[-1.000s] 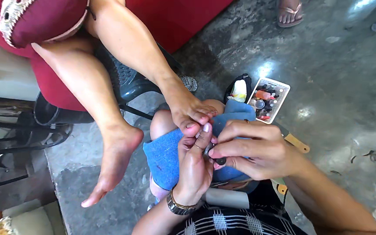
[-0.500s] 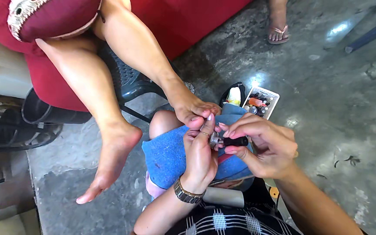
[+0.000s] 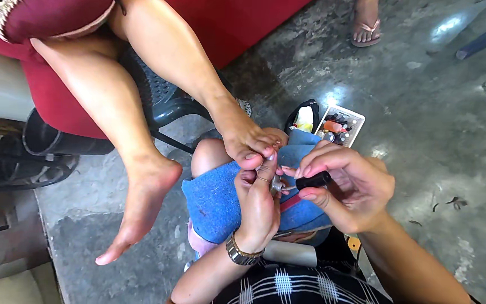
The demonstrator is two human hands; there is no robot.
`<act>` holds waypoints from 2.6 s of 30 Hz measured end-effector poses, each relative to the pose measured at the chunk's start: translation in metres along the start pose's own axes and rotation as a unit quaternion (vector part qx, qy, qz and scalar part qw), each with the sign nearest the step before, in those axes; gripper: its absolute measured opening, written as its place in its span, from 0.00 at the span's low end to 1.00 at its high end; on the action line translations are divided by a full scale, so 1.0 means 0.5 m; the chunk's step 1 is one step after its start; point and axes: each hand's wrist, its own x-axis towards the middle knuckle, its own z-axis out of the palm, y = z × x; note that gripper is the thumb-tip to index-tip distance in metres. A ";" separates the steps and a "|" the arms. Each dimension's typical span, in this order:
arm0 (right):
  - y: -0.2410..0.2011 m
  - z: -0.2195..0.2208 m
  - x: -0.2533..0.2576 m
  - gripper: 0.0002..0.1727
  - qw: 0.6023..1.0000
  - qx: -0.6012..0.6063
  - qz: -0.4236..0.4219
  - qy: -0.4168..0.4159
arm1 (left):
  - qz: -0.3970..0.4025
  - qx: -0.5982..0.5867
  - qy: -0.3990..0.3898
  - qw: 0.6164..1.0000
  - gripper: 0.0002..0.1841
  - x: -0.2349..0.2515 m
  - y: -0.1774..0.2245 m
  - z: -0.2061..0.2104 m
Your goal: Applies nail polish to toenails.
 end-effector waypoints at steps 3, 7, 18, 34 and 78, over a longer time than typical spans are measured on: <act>0.003 0.005 0.001 0.11 1.000 -0.016 -0.007 0.003 | 0.011 -0.007 -0.007 1.000 0.12 0.002 -0.004 -0.004; 0.005 0.004 0.005 0.11 1.000 -0.012 -0.007 0.003 | 0.026 -0.012 -0.017 0.999 0.11 0.004 -0.008 -0.009; 0.021 0.020 0.012 0.13 0.993 -0.012 0.016 0.113 | 0.028 -0.013 -0.028 0.999 0.09 0.007 -0.012 -0.021; 0.036 0.030 0.014 0.12 0.994 -0.045 0.007 0.098 | 0.046 -0.039 -0.055 0.997 0.07 0.014 -0.022 -0.036; 0.038 0.039 0.008 0.13 0.993 -0.010 0.034 0.115 | 0.035 -0.078 -0.075 0.994 0.10 0.020 -0.024 -0.047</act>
